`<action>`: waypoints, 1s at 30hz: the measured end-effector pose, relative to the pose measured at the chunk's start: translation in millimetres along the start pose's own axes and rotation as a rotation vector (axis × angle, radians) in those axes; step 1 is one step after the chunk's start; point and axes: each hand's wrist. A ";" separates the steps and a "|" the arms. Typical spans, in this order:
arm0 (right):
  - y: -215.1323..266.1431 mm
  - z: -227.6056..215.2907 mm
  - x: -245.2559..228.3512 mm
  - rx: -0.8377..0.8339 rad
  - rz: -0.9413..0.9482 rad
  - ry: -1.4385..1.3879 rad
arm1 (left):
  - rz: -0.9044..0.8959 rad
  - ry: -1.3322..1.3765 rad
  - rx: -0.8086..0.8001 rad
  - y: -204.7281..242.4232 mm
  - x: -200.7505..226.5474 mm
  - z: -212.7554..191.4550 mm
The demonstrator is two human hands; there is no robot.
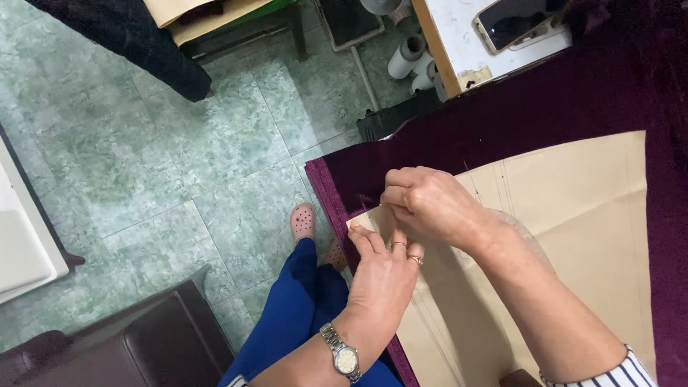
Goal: The person places a paper pattern on a piece of purple fabric and uses a ruler and chalk to trace the pattern's outline. They then use pins to secure the pattern to the fabric.
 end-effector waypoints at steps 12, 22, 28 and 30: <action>23.9 -33.9 15.5 -0.047 0.321 -0.053 | -0.204 -0.041 0.373 -1.8 -9.3 24.3; 18.6 -12.5 16.8 -0.047 0.186 -0.075 | 0.096 0.044 0.263 -3.4 13.4 4.4; 18.9 -7.6 19.2 -0.052 0.137 -0.012 | 0.062 0.049 0.119 -9.9 9.9 3.3; 18.6 -6.9 19.4 -0.057 0.142 0.002 | 0.048 0.035 0.126 -10.5 9.7 5.5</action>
Point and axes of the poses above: each hand's wrist, its own y-axis away from the middle knuckle, its own z-axis out of the palm, x = y × z, and after that the axes turned 5 degrees about z, right-handed
